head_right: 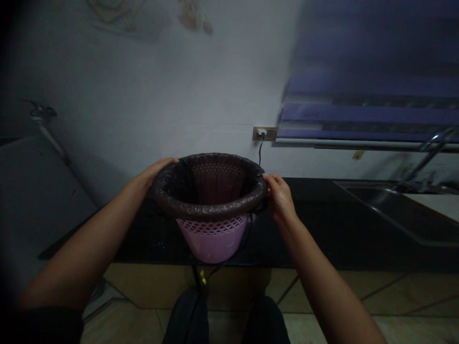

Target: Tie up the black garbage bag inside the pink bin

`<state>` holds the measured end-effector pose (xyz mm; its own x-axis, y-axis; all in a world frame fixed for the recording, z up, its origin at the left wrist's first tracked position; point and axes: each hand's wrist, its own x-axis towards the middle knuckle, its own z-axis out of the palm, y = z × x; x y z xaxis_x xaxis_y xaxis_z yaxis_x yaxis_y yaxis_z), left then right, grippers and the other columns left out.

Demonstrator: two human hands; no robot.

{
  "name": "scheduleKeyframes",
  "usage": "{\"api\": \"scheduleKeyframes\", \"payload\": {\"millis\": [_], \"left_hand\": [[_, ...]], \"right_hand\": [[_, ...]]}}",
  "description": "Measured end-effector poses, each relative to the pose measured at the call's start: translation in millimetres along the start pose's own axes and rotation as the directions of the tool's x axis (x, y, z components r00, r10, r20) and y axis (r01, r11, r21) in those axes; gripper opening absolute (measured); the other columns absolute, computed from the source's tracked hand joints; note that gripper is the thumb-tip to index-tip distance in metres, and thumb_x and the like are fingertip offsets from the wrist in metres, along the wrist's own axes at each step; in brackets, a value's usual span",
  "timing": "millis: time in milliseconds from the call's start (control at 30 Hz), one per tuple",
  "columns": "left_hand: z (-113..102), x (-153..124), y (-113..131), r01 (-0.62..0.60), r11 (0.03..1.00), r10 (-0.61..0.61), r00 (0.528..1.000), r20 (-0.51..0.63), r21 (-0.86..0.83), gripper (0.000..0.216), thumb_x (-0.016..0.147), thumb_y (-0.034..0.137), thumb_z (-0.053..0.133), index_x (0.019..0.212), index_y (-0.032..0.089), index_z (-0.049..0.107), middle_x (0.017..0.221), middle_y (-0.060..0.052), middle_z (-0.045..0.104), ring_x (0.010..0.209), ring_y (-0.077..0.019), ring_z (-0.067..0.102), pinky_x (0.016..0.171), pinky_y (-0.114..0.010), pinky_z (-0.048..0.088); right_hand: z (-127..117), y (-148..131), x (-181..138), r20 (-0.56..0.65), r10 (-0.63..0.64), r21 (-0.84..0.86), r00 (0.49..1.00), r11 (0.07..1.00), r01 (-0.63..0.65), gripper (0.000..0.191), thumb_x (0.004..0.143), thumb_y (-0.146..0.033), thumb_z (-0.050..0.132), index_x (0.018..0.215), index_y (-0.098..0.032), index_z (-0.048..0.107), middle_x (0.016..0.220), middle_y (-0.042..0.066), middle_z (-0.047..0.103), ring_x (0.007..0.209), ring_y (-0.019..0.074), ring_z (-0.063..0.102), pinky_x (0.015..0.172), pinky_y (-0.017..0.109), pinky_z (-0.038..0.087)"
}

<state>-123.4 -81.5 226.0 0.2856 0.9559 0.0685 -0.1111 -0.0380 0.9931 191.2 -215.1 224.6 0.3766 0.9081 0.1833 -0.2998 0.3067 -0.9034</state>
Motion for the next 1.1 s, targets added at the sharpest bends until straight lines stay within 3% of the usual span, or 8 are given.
{"api": "scheduleKeyframes", "payload": {"millis": [233, 433, 733, 1100], "left_hand": [[3.9, -2.9, 3.7, 0.018, 1.0, -0.018, 1.0, -0.01, 0.017, 0.011, 0.061, 0.027, 0.061, 0.068, 0.019, 0.065, 0.064, -0.001, 0.063, 0.069, -0.0151, 0.058, 0.074, -0.026, 0.046], [-1.1, 4.4, -0.4, -0.019, 0.999, 0.018, 0.999, 0.029, 0.029, 0.017, 0.058, 0.03, 0.063, 0.07, 0.019, 0.066, 0.066, 0.001, 0.064, 0.07, -0.0147, 0.059, 0.075, -0.025, 0.046], [-1.6, 7.1, -1.4, 0.003, 0.999, -0.003, 1.0, -0.004, 0.044, 0.019, 0.058, 0.031, 0.063, 0.073, 0.02, 0.066, 0.066, 0.0, 0.066, 0.079, -0.0191, 0.061, 0.081, -0.03, 0.046], [-1.9, 10.7, -1.5, 0.011, 1.0, -0.011, 1.0, 0.008, 0.028, 0.019, 0.059, 0.03, 0.063, 0.073, 0.018, 0.066, 0.067, 0.0, 0.066, 0.068, -0.0152, 0.059, 0.077, -0.028, 0.047]], "right_hand": [[-0.3, 0.4, -0.1, -0.011, 0.009, -0.01, 1.0, 1.0, -0.009, 0.019, 0.059, -0.026, 0.07, 0.061, -0.018, 0.053, 0.059, -0.003, 0.048, 0.053, 0.0066, 0.042, 0.047, 0.019, 0.034], [-0.9, 1.0, 0.5, -0.013, 0.004, -0.009, 1.0, 1.0, -0.004, 0.021, 0.058, -0.027, 0.07, 0.06, -0.018, 0.052, 0.058, -0.003, 0.047, 0.051, 0.0065, 0.041, 0.047, 0.019, 0.033], [0.5, 0.0, -1.3, -0.017, 0.0, -0.006, 1.0, 1.0, 0.0, 0.024, 0.056, -0.028, 0.072, 0.06, -0.018, 0.051, 0.055, -0.004, 0.046, 0.049, 0.0058, 0.039, 0.044, 0.018, 0.032], [0.3, -1.0, -3.1, -0.015, 0.006, -0.003, 1.0, 1.0, -0.006, 0.024, 0.056, -0.029, 0.072, 0.061, -0.017, 0.051, 0.056, -0.004, 0.048, 0.049, 0.0062, 0.04, 0.044, 0.019, 0.031]]}}
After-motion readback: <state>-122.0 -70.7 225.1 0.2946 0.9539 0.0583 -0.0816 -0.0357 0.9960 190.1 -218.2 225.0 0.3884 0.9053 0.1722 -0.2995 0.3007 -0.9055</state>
